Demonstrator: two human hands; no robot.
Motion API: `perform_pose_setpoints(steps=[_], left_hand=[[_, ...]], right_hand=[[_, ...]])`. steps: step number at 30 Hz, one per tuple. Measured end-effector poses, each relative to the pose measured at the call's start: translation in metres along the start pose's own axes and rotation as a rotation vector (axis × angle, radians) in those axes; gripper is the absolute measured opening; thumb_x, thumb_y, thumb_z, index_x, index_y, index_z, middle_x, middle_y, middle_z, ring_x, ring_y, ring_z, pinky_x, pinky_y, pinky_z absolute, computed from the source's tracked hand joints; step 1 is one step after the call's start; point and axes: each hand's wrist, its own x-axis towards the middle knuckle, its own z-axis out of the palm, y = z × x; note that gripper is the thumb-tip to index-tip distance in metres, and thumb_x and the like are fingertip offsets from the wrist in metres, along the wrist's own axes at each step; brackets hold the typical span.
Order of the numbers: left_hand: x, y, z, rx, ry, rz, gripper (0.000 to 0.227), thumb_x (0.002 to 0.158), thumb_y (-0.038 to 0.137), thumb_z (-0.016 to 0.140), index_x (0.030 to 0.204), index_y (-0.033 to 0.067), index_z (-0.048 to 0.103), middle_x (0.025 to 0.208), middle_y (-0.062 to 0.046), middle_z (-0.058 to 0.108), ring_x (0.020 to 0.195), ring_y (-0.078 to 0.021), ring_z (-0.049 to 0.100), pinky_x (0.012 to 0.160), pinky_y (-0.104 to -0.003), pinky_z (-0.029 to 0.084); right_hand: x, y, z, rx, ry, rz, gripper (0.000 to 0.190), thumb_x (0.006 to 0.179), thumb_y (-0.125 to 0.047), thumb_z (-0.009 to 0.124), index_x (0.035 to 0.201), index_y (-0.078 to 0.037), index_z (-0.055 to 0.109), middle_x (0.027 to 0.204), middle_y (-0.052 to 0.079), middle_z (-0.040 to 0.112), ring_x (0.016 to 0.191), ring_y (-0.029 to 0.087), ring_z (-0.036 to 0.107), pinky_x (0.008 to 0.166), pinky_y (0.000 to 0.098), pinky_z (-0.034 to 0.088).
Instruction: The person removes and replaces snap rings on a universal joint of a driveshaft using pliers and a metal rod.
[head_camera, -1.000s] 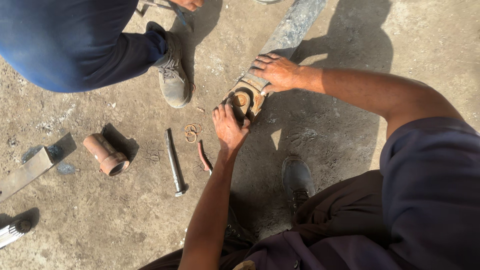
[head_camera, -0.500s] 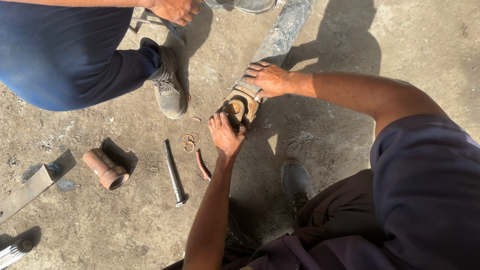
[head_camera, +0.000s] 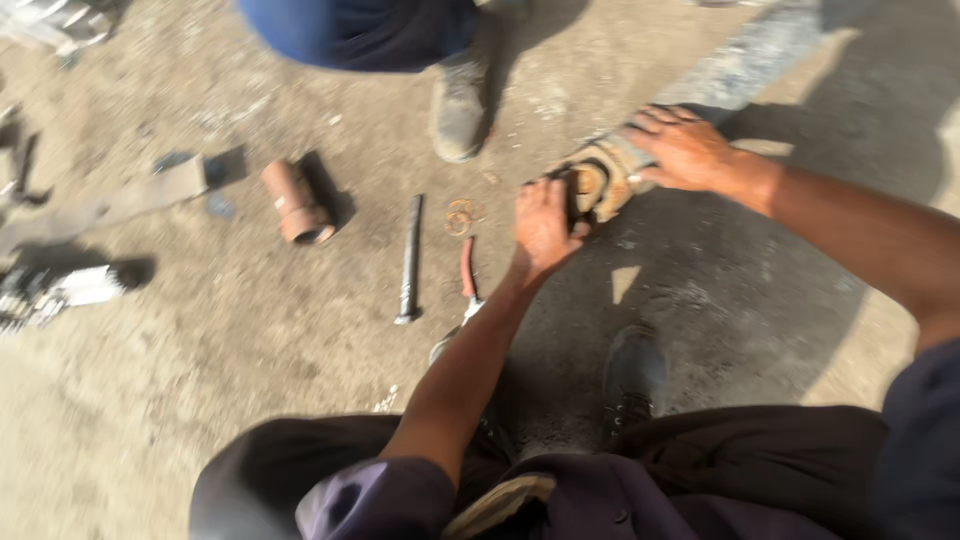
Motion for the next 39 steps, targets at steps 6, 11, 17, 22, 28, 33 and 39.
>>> perform_pose_setpoints(steps=[6, 11, 17, 22, 28, 33, 39], left_hand=[[-0.001, 0.003, -0.014, -0.108, -0.044, 0.011, 0.082, 0.076, 0.035, 0.081, 0.139, -0.0058, 0.046, 0.136, -0.027, 0.051, 0.132, -0.0434, 0.047, 0.12, -0.055, 0.032], [-0.004, 0.002, -0.005, -0.11, 0.031, 0.067, 0.085, 0.072, 0.037, 0.081, 0.137, -0.0053, 0.047, 0.138, -0.028, 0.052, 0.131, -0.0431, 0.048, 0.118, -0.055, 0.032], [-0.002, -0.015, 0.02, -0.036, 0.006, 0.019, 0.088, 0.066, 0.033, 0.08, 0.136, -0.0092, 0.048, 0.136, -0.033, 0.051, 0.125, -0.0506, 0.047, 0.116, -0.059, 0.03], [0.002, -0.026, 0.032, 0.053, -0.088, 0.002, 0.092, 0.072, 0.042, 0.081, 0.137, -0.0126, 0.045, 0.137, -0.035, 0.049, 0.128, -0.0506, 0.046, 0.117, -0.059, 0.029], [0.004, -0.029, 0.042, 0.092, -0.097, -0.029, 0.088, 0.08, 0.044, 0.077, 0.138, -0.0134, 0.044, 0.139, -0.038, 0.048, 0.131, -0.0509, 0.045, 0.118, -0.06, 0.027], [0.003, -0.02, 0.029, 0.055, -0.069, -0.026, 0.084, 0.081, 0.041, 0.078, 0.136, -0.0138, 0.046, 0.138, -0.036, 0.049, 0.13, -0.0498, 0.045, 0.119, -0.059, 0.028], [0.002, -0.011, 0.021, 0.027, -0.01, -0.006, 0.081, 0.08, 0.037, 0.081, 0.133, -0.014, 0.048, 0.135, -0.036, 0.05, 0.126, -0.0489, 0.046, 0.116, -0.059, 0.03]], right_hand=[[-0.003, -0.001, -0.01, -0.047, 0.032, -0.019, 0.079, 0.088, -0.047, 0.071, 0.154, -0.01, 0.048, 0.154, 0.017, 0.051, 0.147, 0.036, 0.044, 0.119, 0.0509, 0.039], [-0.007, -0.001, -0.015, -0.06, -0.022, 0.012, 0.081, 0.084, -0.041, 0.074, 0.154, -0.009, 0.048, 0.154, 0.016, 0.052, 0.147, 0.035, 0.045, 0.118, 0.0502, 0.04], [0.005, -0.004, 0.003, 0.006, -0.037, 0.02, 0.082, 0.084, -0.044, 0.079, 0.149, -0.006, 0.047, 0.155, 0.021, 0.044, 0.146, 0.039, 0.037, 0.119, 0.0544, 0.032], [0.012, -0.002, 0.011, -0.021, -0.177, 0.08, 0.094, 0.085, -0.049, 0.078, 0.158, -0.009, 0.033, 0.163, 0.02, 0.03, 0.15, 0.041, 0.026, 0.123, 0.0573, 0.021], [0.011, 0.0, 0.015, 0.0, -0.174, 0.08, 0.097, 0.084, -0.052, 0.078, 0.158, -0.01, 0.032, 0.163, 0.019, 0.031, 0.151, 0.04, 0.026, 0.124, 0.0558, 0.024], [0.01, 0.002, 0.018, -0.024, -0.151, 0.062, 0.095, 0.085, -0.05, 0.077, 0.158, -0.009, 0.032, 0.162, 0.021, 0.032, 0.151, 0.04, 0.027, 0.123, 0.0555, 0.025], [0.01, 0.002, 0.017, -0.022, -0.13, 0.053, 0.093, 0.085, -0.049, 0.078, 0.157, -0.009, 0.035, 0.161, 0.021, 0.034, 0.15, 0.04, 0.028, 0.123, 0.0556, 0.026]])
